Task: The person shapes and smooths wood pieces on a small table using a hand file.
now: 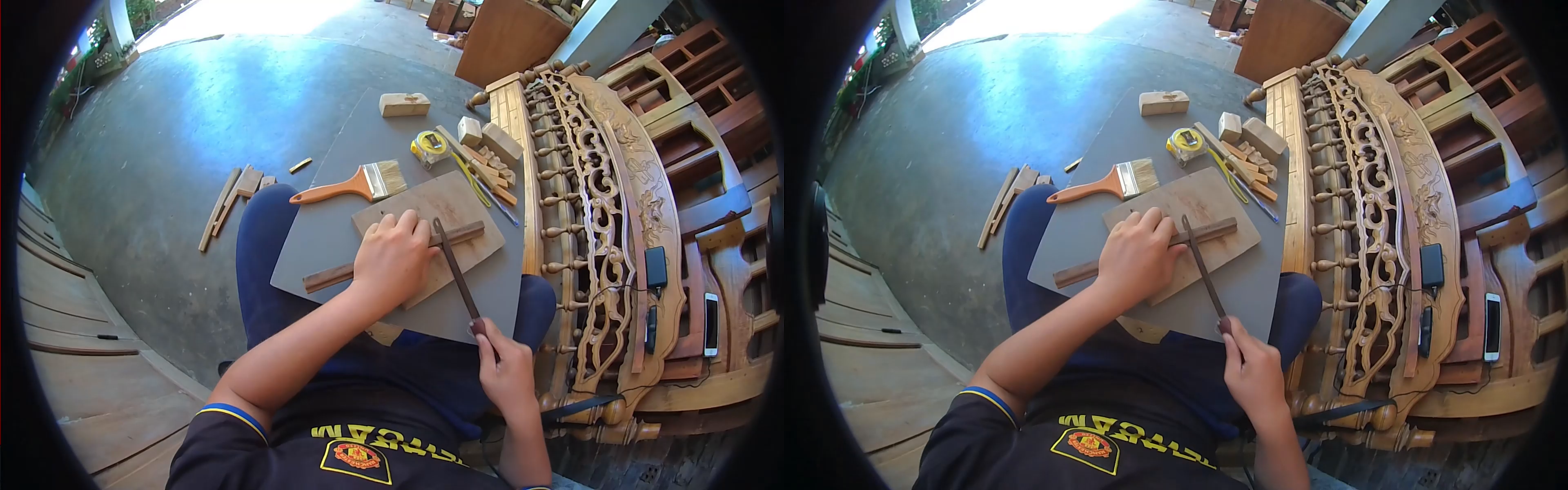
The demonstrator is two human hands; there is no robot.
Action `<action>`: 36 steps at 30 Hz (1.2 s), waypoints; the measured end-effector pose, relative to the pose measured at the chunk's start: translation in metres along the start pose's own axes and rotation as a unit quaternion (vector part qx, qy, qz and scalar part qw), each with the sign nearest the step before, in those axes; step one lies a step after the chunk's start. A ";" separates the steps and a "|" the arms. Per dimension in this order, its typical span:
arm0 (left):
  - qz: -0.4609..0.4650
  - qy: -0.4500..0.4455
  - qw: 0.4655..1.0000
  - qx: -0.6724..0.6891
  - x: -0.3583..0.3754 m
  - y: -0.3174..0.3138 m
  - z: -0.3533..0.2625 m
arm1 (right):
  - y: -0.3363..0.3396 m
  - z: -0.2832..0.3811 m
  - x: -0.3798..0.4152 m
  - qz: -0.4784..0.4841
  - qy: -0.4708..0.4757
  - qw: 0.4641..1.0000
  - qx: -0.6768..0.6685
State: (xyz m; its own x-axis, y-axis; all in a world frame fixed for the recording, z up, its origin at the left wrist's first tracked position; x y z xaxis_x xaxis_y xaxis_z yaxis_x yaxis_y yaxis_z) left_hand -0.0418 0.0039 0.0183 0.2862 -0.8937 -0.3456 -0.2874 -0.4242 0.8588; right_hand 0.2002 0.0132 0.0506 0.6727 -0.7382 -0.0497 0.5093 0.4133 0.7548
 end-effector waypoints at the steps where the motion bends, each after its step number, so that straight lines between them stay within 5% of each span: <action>1: -0.003 0.005 1.000 -0.002 0.000 0.001 0.002 | 0.002 0.000 0.011 -0.008 0.012 1.000 -0.001; 7: 0.017 -0.052 0.998 0.016 -0.001 0.002 -0.003 | -0.004 0.015 -0.019 -0.005 0.033 0.999 0.011; 11: 0.018 -0.015 1.000 0.021 0.000 0.001 -0.005 | -0.017 0.014 -0.049 -0.028 0.048 0.998 0.002; 17: 0.008 -0.020 1.000 0.012 0.002 0.002 -0.006 | -0.001 0.004 0.008 -0.007 0.002 1.000 0.011; 22: 0.020 -0.024 0.999 0.029 0.001 0.001 -0.007 | -0.026 0.004 -0.051 -0.018 0.044 0.999 0.007; 31: 0.011 -0.036 0.999 0.031 0.000 0.004 -0.007 | -0.014 -0.002 0.007 -0.045 0.008 0.999 0.013; 36: 0.017 -0.031 0.999 0.036 -0.001 0.005 -0.008 | -0.028 0.006 -0.048 -0.030 0.029 0.999 0.009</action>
Point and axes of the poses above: each hand's wrist, its own x-axis away from the middle knuckle, its own y-axis out of the back of the hand, z = x × y, the point moved 5 cm from there along -x, towards the middle knuckle, and after that the axes turned 4 degrees about z, right-handed, at the moved point
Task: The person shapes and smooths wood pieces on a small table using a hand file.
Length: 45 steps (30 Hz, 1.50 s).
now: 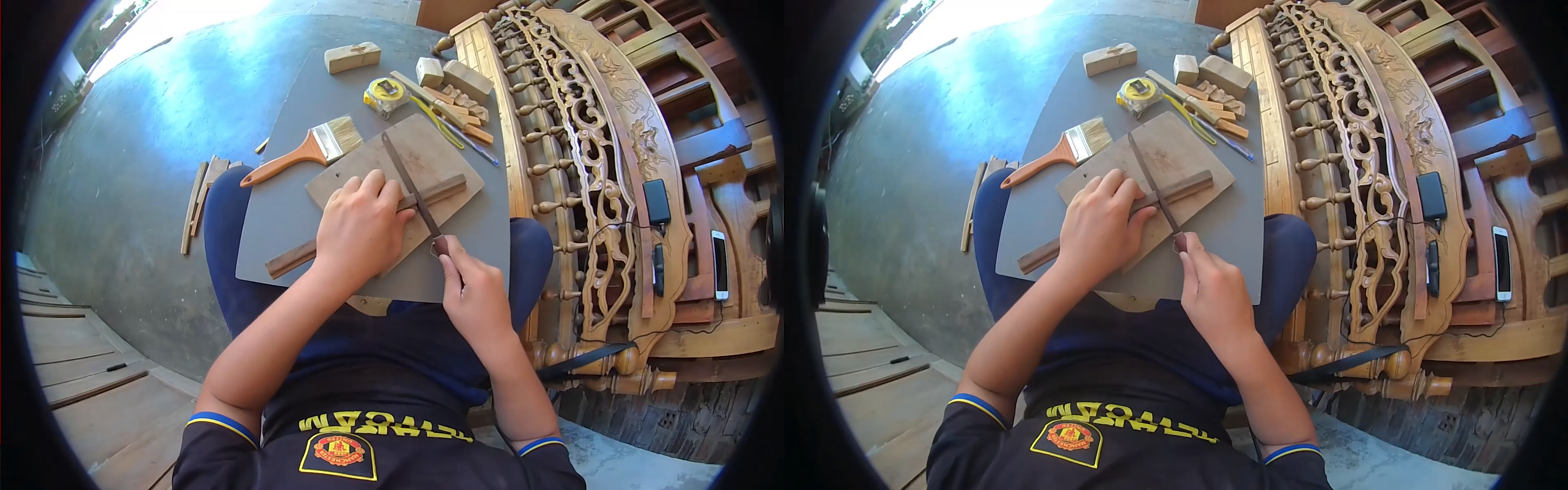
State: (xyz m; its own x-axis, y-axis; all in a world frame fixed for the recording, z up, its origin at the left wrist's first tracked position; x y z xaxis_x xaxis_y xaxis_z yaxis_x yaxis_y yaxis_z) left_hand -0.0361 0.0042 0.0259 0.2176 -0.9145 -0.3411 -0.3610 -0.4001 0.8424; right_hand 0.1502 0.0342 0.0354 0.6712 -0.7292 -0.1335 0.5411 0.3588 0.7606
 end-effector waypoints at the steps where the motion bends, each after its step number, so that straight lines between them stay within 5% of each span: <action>1: -0.003 0.011 1.000 -0.004 0.002 0.000 0.000 | 0.002 0.000 0.007 -0.006 -0.001 1.000 0.000; 6: -0.007 0.006 1.000 -0.004 0.001 -0.001 0.003 | 0.014 -0.005 0.062 -0.025 -0.019 1.000 0.001; 12: -0.007 -0.011 1.000 0.004 -0.001 -0.001 -0.001 | 0.000 -0.004 0.007 -0.020 0.010 1.000 -0.010; 18: -0.016 0.003 1.000 -0.002 0.000 0.000 0.003 | 0.017 -0.007 0.067 -0.045 -0.010 0.999 0.000; 24: -0.010 0.000 1.000 0.003 -0.002 -0.001 -0.001 | 0.003 -0.009 0.005 -0.021 0.018 0.999 -0.021; 30: -0.020 0.003 1.000 -0.005 0.002 -0.002 0.002 | 0.018 -0.005 0.066 -0.027 -0.027 0.999 0.005; 37: -0.005 -0.010 1.000 0.004 0.000 -0.003 0.002 | 0.003 0.001 0.001 -0.008 0.001 1.000 -0.013; 45: -0.009 -0.030 0.999 -0.004 0.002 -0.001 0.001 | 0.016 -0.008 0.052 -0.031 -0.006 1.000 -0.004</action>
Point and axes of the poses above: each hand's wrist, its own x-axis away from the middle knuckle, its own y-axis out of the back of the hand, z = x × y, the point moved 5 cm from there along -x, towards the middle knuckle, and after that the axes turned 4 degrees about z, right-handed, at the moved point
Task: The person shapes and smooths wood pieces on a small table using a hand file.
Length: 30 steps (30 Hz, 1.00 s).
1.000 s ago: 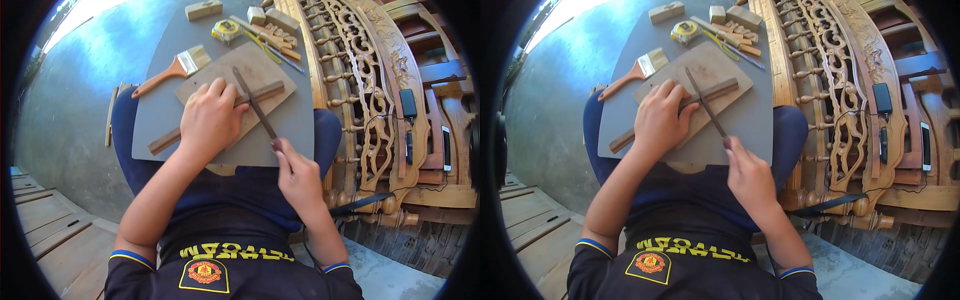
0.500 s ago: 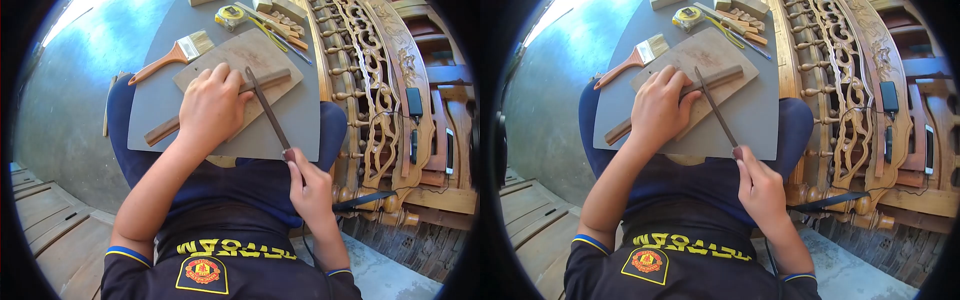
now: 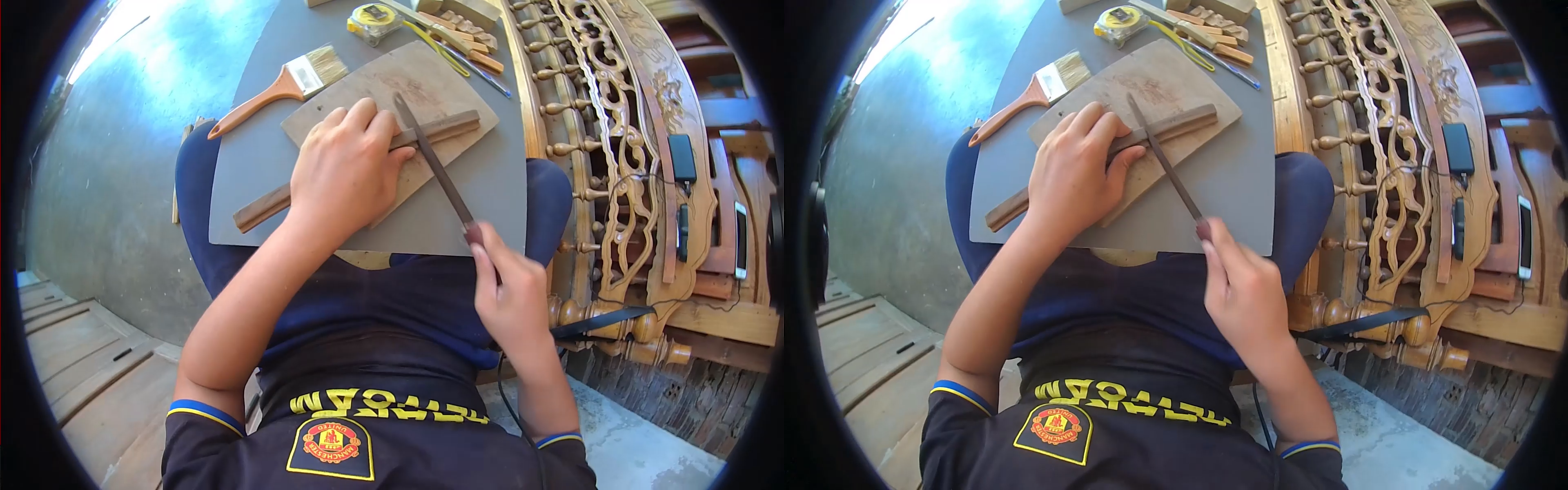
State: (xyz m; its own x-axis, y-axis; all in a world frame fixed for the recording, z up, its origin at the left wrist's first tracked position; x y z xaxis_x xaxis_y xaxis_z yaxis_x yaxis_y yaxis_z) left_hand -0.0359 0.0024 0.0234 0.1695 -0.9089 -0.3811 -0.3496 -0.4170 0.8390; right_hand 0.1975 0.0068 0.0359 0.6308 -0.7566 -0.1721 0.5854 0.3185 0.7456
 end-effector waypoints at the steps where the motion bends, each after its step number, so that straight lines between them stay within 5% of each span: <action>1: 0.001 -0.005 1.000 0.012 -0.002 0.000 -0.001 | -0.003 0.003 -0.016 0.008 0.003 1.000 -0.008; 12: -0.003 -0.007 1.000 0.001 -0.001 -0.001 -0.001 | -0.001 0.005 0.007 0.000 0.005 1.000 0.012; 17: -0.008 0.019 1.000 -0.003 -0.005 -0.001 0.002 | -0.016 0.008 -0.052 0.020 0.010 1.000 0.014; 23: -0.020 0.023 1.000 0.001 -0.002 0.001 0.002 | -0.001 0.002 0.013 -0.028 0.023 0.999 0.018; 30: -0.009 0.020 1.000 0.003 -0.002 -0.002 0.000 | -0.016 0.004 -0.045 0.018 0.017 1.000 -0.001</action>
Point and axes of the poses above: each hand's wrist, its own x-axis away from the middle knuckle, its own y-axis out of the back of the hand, z = x × y, the point moved 5 cm from there along -x, towards the middle knuckle, and after that the axes turned 4 degrees about z, right-handed, at the moved point
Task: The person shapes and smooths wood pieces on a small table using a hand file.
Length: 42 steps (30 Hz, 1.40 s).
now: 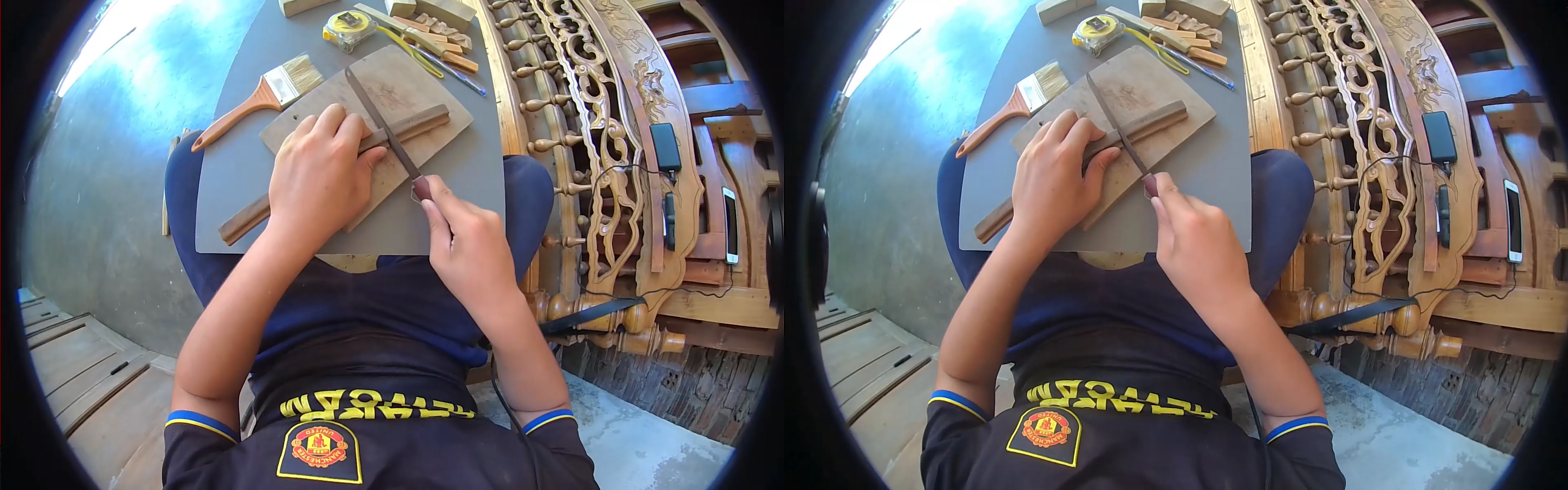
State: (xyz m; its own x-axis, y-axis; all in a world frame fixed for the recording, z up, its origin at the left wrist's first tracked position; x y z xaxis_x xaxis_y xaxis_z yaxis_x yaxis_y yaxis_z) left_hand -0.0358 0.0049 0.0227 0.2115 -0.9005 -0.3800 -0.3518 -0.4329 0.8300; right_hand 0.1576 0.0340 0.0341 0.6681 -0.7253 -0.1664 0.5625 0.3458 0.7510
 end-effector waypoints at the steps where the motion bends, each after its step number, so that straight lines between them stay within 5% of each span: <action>1: 0.002 0.007 1.000 -0.001 0.001 0.000 0.000 | 0.001 0.001 0.005 0.005 -0.005 1.000 0.003; 11: -0.041 0.004 0.999 -0.021 0.002 0.002 -0.002 | 0.109 0.007 0.115 -0.056 -0.128 0.989 0.058; 14: -0.063 -0.005 0.998 -0.007 0.007 0.007 -0.003 | 0.111 -0.006 0.065 -0.054 -0.020 0.990 0.126; 24: -0.029 -0.009 0.998 0.056 0.025 0.040 0.015 | 0.047 -0.045 -0.086 -0.007 0.081 0.978 0.194; 28: 0.028 -0.043 0.998 0.044 0.028 0.055 0.006 | 0.055 0.007 -0.074 -0.066 0.196 0.963 0.174; 30: 0.059 -0.073 0.994 0.055 0.032 0.057 0.001 | 0.051 0.033 -0.059 -0.001 0.248 0.953 0.175; 38: 0.082 -0.140 0.986 0.032 0.037 0.066 -0.022 | 0.025 0.042 -0.025 0.038 0.277 0.932 0.229; 42: 0.060 -0.137 0.988 -0.039 0.045 0.053 -0.020 | 0.022 0.049 -0.023 -0.034 0.292 0.931 0.215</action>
State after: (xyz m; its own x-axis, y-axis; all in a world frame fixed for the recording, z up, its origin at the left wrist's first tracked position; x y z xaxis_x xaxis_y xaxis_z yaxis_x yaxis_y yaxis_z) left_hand -0.0269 -0.0578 0.0574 -0.0866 -0.9272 -0.3644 -0.2860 -0.3272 0.9006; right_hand 0.1313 0.0291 0.0857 0.8601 -0.2451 -0.4474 0.4493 -0.0513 0.8919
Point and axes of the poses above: each hand's wrist, its own x-axis away from the middle knuckle, its own y-axis out of the back of the hand, z = x × y, the point moved 5 cm from there along -x, towards the middle knuckle, and after that the axes turned 4 degrees about z, right-handed, at the moved point
